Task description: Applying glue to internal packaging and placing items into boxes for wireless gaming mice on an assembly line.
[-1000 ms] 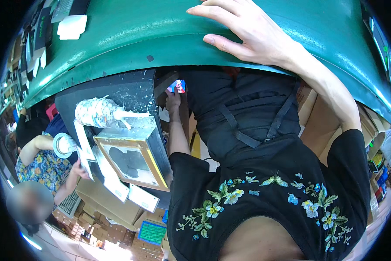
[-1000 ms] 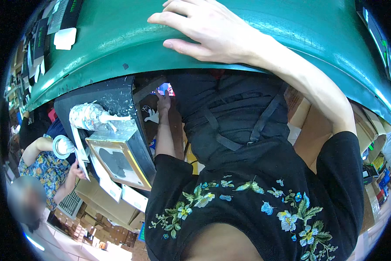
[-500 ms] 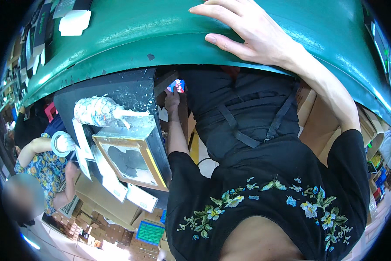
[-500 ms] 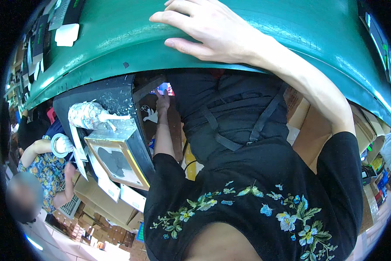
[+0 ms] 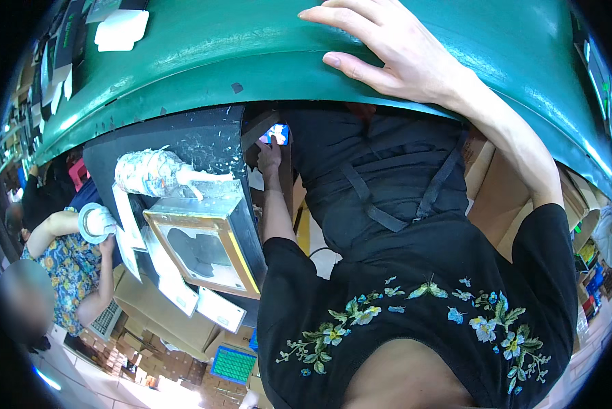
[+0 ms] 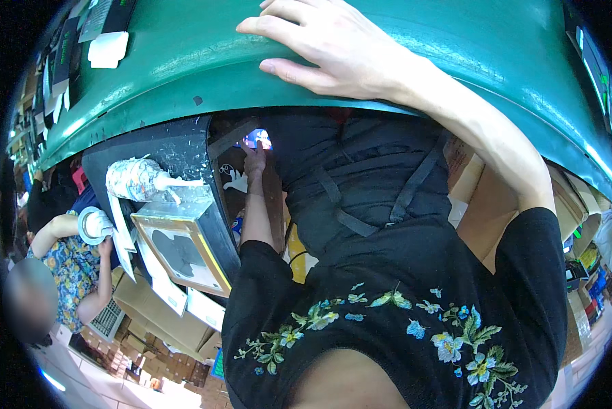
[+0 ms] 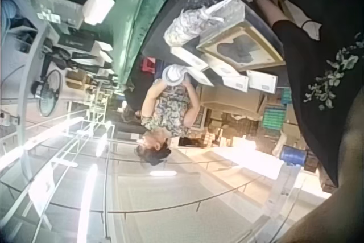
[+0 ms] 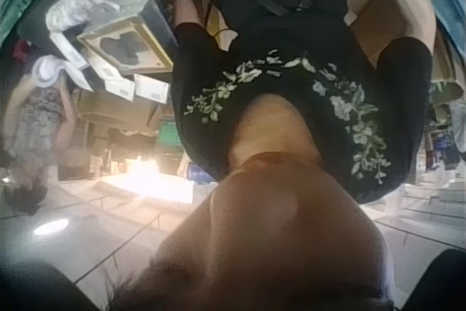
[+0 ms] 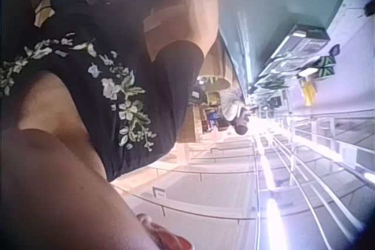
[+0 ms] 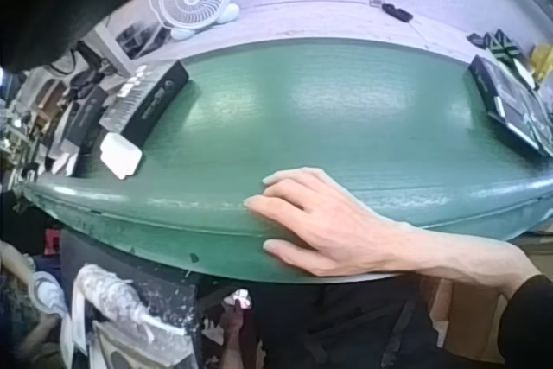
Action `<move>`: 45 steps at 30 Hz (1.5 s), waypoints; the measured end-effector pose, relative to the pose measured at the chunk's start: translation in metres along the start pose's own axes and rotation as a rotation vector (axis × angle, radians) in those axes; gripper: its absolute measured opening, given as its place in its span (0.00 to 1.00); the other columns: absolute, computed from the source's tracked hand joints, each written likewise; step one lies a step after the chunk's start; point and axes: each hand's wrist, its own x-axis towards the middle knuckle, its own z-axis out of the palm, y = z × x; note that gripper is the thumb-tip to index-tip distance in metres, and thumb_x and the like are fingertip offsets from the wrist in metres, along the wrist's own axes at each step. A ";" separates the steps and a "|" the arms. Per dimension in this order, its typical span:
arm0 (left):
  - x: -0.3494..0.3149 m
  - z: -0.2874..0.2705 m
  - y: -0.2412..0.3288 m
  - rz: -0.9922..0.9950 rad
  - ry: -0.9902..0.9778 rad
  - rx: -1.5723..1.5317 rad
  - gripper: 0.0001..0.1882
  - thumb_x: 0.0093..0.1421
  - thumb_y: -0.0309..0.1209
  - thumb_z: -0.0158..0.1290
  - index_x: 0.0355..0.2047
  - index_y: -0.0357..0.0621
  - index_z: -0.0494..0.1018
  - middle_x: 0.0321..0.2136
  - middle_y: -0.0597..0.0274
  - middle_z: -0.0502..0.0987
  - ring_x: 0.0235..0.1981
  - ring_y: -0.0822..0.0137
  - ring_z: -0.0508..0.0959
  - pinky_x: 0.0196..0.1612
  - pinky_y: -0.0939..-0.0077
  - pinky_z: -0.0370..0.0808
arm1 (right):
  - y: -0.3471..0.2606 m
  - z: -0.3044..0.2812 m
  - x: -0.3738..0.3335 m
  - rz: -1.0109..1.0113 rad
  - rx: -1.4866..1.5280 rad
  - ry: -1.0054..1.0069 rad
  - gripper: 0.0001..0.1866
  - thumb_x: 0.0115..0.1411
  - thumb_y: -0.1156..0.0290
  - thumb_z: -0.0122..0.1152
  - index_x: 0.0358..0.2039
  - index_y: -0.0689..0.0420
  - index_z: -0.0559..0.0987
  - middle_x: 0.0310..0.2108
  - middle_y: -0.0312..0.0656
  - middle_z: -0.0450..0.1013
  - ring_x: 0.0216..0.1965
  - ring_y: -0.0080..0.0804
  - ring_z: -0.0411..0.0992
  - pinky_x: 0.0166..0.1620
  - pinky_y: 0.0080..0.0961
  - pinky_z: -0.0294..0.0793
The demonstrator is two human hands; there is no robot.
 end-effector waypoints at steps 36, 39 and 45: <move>0.000 0.012 -0.013 -0.006 0.044 -0.144 0.43 0.64 0.62 0.38 0.70 0.54 0.40 0.52 0.30 0.73 0.52 0.30 0.73 0.57 0.42 0.68 | -0.005 -0.002 0.000 -0.004 -0.049 -0.019 0.25 0.58 0.65 0.63 0.54 0.64 0.71 0.47 0.54 0.70 0.54 0.50 0.67 0.57 0.44 0.66; 0.006 0.014 -0.016 -0.047 0.043 -0.115 0.44 0.64 0.63 0.37 0.71 0.54 0.38 0.52 0.30 0.73 0.53 0.31 0.73 0.58 0.44 0.68 | -0.004 -0.002 0.001 -0.001 -0.046 -0.018 0.25 0.58 0.65 0.63 0.54 0.64 0.71 0.47 0.54 0.70 0.54 0.50 0.67 0.57 0.43 0.66; 0.021 0.009 -0.021 -0.103 -0.036 -0.129 0.46 0.64 0.65 0.34 0.72 0.55 0.32 0.56 0.31 0.70 0.56 0.33 0.71 0.60 0.44 0.65 | -0.002 0.001 0.001 0.003 -0.020 0.002 0.25 0.58 0.65 0.63 0.53 0.63 0.71 0.47 0.53 0.69 0.54 0.50 0.67 0.57 0.42 0.66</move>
